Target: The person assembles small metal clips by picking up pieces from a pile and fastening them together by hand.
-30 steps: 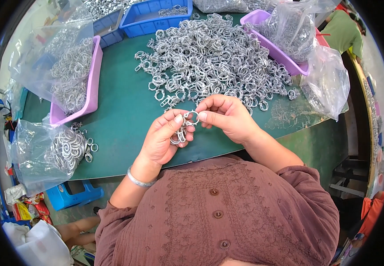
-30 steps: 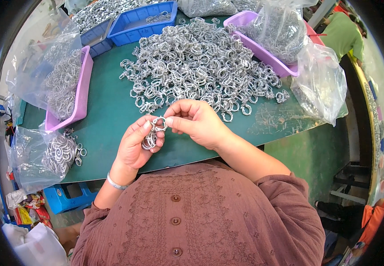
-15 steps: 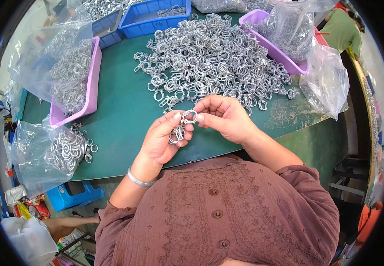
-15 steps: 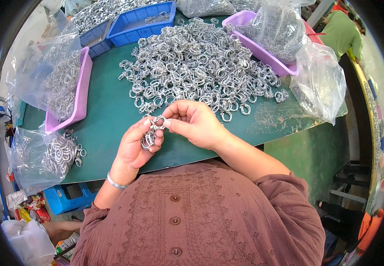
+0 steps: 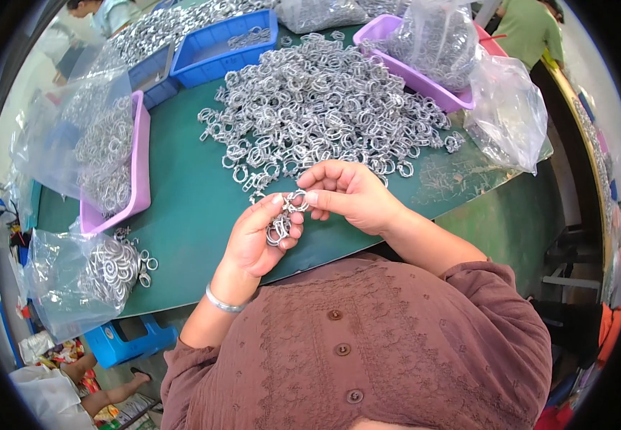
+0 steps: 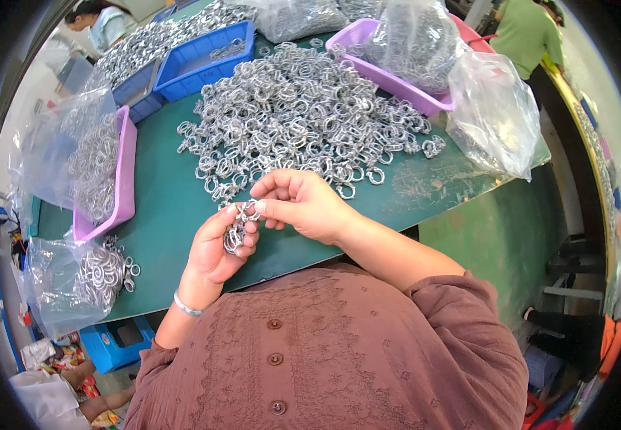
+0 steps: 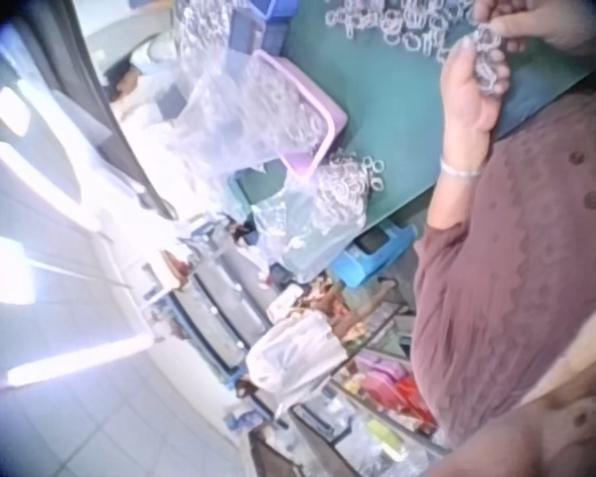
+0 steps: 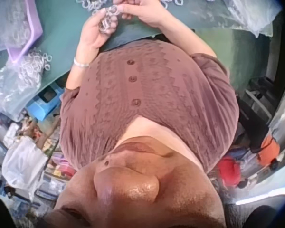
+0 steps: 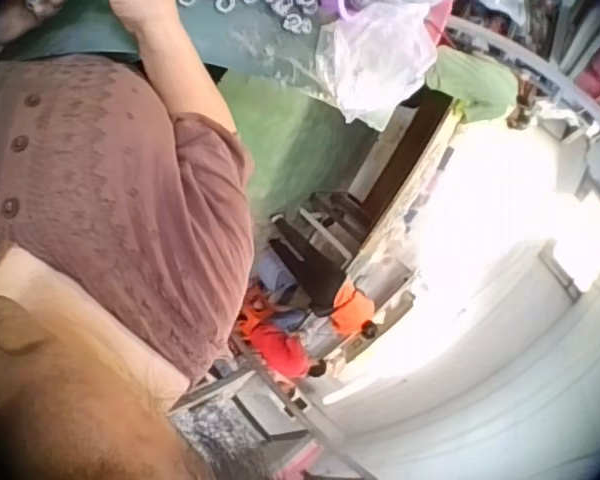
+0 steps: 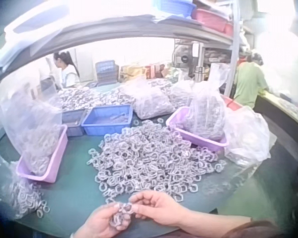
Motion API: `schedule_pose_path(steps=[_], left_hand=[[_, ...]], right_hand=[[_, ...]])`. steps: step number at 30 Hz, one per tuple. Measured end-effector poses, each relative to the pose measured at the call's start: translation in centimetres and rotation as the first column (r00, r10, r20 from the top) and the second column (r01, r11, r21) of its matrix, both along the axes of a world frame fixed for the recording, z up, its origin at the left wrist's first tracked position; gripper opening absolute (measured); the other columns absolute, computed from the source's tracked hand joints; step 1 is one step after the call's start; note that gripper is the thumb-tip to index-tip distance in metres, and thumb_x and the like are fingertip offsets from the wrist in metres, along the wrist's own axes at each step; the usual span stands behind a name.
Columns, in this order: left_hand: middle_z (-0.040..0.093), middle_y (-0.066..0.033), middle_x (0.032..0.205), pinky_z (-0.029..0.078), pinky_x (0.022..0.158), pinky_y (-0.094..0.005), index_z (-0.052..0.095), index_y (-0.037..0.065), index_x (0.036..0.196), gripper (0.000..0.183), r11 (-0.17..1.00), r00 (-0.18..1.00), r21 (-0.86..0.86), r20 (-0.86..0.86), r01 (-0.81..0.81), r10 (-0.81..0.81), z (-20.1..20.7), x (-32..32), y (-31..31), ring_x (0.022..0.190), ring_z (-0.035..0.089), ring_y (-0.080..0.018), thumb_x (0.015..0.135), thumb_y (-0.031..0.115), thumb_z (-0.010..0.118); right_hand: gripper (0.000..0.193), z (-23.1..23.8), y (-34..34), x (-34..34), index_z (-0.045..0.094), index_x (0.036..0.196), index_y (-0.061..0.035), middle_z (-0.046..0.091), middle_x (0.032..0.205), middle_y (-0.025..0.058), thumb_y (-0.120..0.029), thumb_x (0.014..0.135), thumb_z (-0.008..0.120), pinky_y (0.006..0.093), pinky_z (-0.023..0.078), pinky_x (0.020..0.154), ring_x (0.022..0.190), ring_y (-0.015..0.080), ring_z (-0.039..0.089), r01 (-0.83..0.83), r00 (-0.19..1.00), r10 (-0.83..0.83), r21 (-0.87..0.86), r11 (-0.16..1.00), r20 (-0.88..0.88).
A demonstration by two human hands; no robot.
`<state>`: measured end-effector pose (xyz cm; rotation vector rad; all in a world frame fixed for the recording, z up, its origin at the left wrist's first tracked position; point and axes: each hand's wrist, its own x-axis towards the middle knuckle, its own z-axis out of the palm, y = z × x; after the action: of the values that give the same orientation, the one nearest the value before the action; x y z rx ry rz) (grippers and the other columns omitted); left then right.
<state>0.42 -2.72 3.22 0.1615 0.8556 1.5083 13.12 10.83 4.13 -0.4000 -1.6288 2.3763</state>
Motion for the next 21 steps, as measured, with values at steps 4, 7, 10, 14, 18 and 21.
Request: schedule_pose_path(steps=[4,7,10,14,18,21], left_hand=[[0.056,-0.0055,0.071,0.037,0.039,-0.0164,0.054,0.001,0.092,0.025,0.999,1.0,-0.024,0.003,0.025,-0.025,0.3,0.3,0.7,0.055,0.053,-0.012,0.088,0.025,0.046],[0.057,-0.004,0.071,0.037,0.041,-0.0169,0.054,0.001,0.091,0.026,0.997,0.997,-0.023,-0.026,0.075,-0.076,0.5,0.4,1.1,0.056,0.052,-0.0109,0.089,0.025,0.044],[0.056,-0.0028,0.072,0.037,0.043,-0.0172,0.054,0.002,0.09,0.027,0.994,0.993,-0.015,-0.048,0.112,-0.112,0.6,0.7,1.3,0.057,0.051,-0.0096,0.09,0.026,0.041],[0.056,-0.0025,0.071,0.038,0.043,-0.0171,0.053,0.003,0.089,0.027,0.994,0.993,-0.016,-0.05,0.11,-0.111,0.6,1.1,1.4,0.056,0.052,-0.0094,0.091,0.026,0.039],[0.058,-0.0053,0.071,0.038,0.039,-0.0185,0.054,0.001,0.089,0.029,0.997,0.996,-0.023,-0.037,0.075,-0.076,0.6,1.2,1.8,0.054,0.053,-0.0125,0.091,0.026,0.04],[0.057,-0.003,0.072,0.039,0.044,-0.0183,0.053,0.003,0.088,0.026,0.995,0.99,-0.01,-0.093,0.103,-0.103,0.8,1.6,1.6,0.056,0.052,-0.0102,0.091,0.025,0.039]], right_hand=[[0.016,-0.2,0.3,0.5,0.056,0.096,-0.002,0.06,0.077,0.0041,-0.01,0.083,0.057,0.0199,0.044,0.055,0.062,0.0081,0.055,0.014,1.0,-0.014,-0.064,0.998,0.01],[0.014,-0.2,0.5,1.0,0.056,0.095,-0.0027,0.06,0.075,0.0043,-0.01,0.083,0.055,0.0203,0.045,0.053,0.06,0.0087,0.056,0.024,1.0,-0.024,-0.101,0.995,0.007],[0.014,-0.1,0.5,1.5,0.056,0.095,-0.0027,0.059,0.073,0.004,-0.011,0.084,0.055,0.02,0.045,0.053,0.059,0.0086,0.056,0.021,1.0,-0.021,-0.126,0.992,0.0],[0.014,0.0,0.6,1.9,0.056,0.095,-0.0027,0.059,0.073,0.0038,-0.011,0.084,0.054,0.0199,0.045,0.053,0.059,0.0086,0.056,0.021,1.0,-0.023,-0.124,0.992,-0.016],[0.014,0.0,0.7,1.9,0.055,0.095,-0.0026,0.059,0.073,0.0037,-0.011,0.084,0.054,0.0199,0.045,0.053,0.059,0.0086,0.056,0.029,0.999,-0.031,-0.108,0.994,-0.021],[0.014,0.0,0.3,2.5,0.055,0.095,-0.0025,0.059,0.073,0.0035,-0.011,0.084,0.054,0.02,0.045,0.054,0.059,0.0084,0.056,0.036,0.999,-0.039,-0.103,0.994,-0.02]])
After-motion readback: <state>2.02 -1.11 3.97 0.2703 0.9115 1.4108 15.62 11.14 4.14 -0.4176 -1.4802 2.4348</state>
